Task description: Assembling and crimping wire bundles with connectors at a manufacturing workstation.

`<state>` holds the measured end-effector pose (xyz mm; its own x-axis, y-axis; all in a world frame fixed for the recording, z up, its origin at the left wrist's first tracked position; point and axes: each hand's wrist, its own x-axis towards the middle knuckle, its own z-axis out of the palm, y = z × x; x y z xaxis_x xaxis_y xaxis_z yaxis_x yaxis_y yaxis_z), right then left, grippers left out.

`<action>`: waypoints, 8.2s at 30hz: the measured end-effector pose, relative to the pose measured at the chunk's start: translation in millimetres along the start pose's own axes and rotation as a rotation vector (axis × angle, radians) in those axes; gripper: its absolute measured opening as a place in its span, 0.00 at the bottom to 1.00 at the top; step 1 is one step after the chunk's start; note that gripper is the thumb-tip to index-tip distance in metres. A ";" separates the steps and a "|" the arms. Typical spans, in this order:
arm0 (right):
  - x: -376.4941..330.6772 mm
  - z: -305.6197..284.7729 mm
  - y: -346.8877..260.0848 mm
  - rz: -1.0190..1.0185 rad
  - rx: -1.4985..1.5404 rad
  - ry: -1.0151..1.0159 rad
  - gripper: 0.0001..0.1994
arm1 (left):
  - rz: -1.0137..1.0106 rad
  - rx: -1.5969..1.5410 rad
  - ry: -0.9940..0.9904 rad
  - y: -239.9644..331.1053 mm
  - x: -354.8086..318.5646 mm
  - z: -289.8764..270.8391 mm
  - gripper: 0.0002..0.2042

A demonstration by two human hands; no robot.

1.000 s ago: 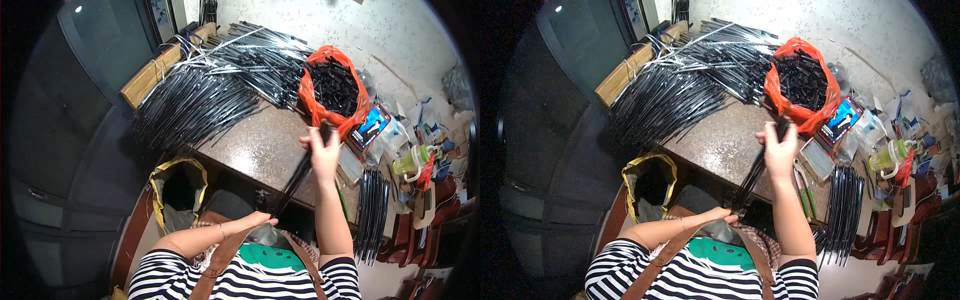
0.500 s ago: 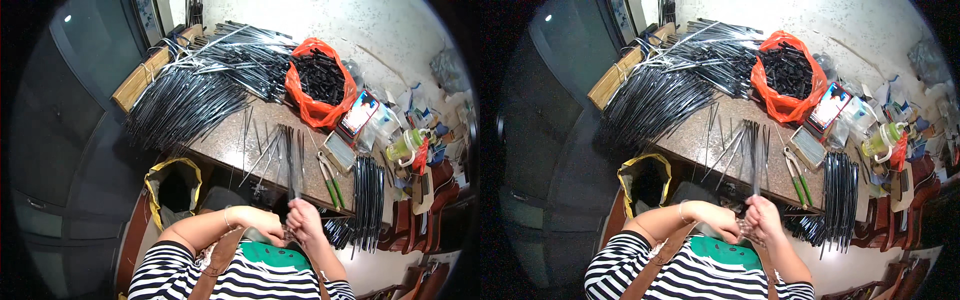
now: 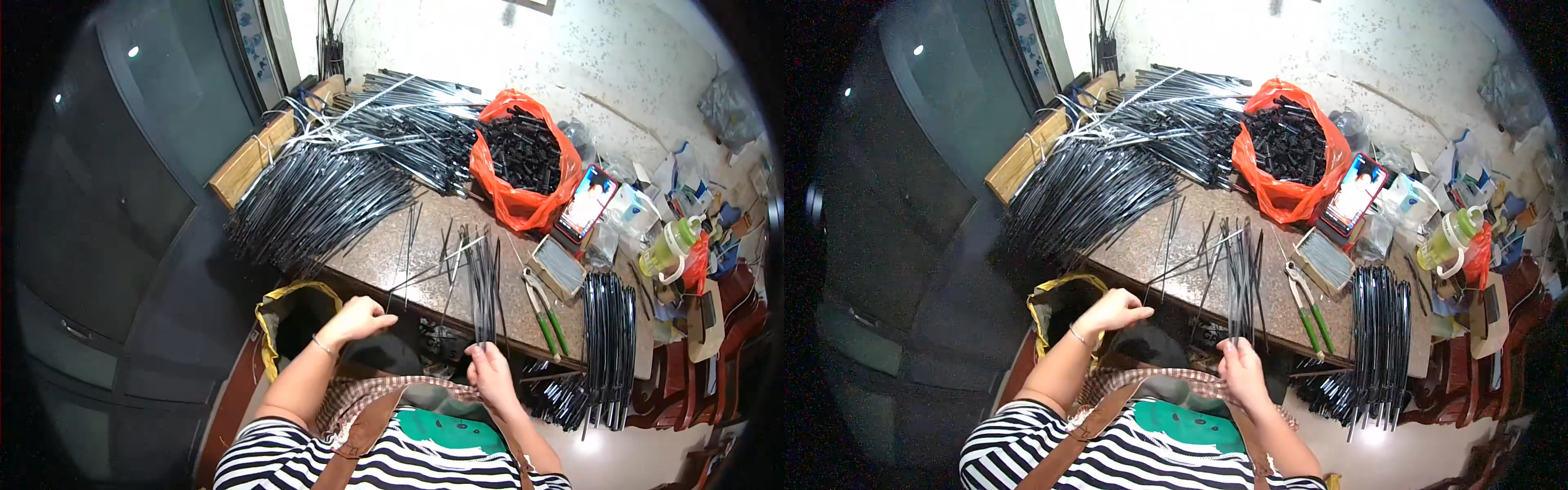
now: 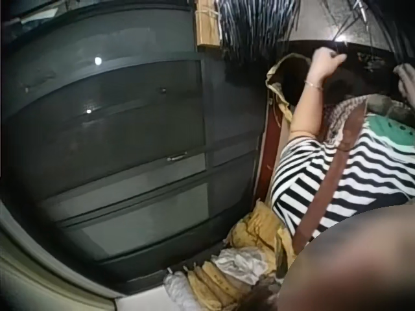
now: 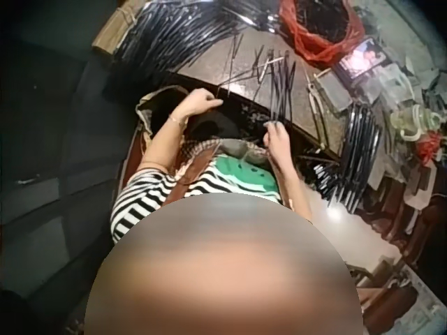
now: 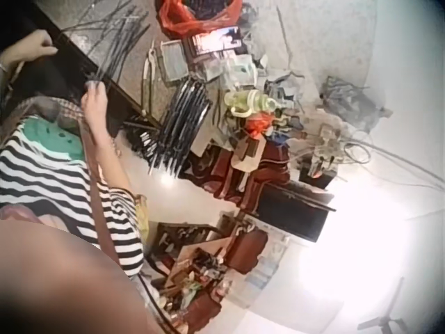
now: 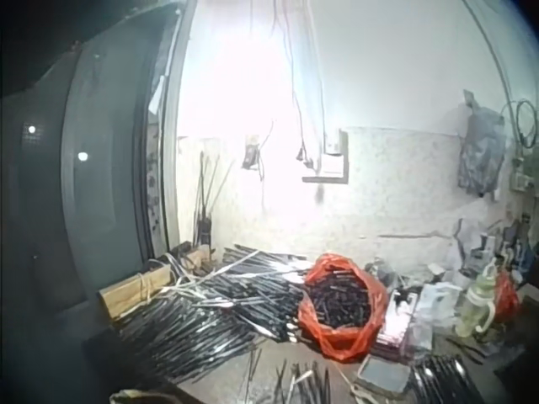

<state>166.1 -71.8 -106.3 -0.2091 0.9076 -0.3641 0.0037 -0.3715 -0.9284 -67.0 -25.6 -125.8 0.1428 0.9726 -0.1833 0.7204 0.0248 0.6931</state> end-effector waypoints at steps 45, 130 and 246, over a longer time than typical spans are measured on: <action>105.1 -31.0 -83.9 -0.574 -0.040 0.010 0.14 | 0.778 0.191 0.111 68.0 40.2 91.5 0.17; 93.2 -102.0 -97.4 -0.519 -1.382 0.518 0.07 | 1.035 -0.480 -0.069 94.0 88.6 34.5 0.07; 92.3 -136.1 -63.3 -0.842 -1.324 0.618 0.04 | 1.012 -0.088 -0.215 48.5 34.9 22.2 0.29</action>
<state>279.6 62.0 -91.2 -0.1945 0.8085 0.5555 0.9256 0.3387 -0.1689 -12.0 4.5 -114.1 0.7778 0.4863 0.3982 0.1451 -0.7554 0.6390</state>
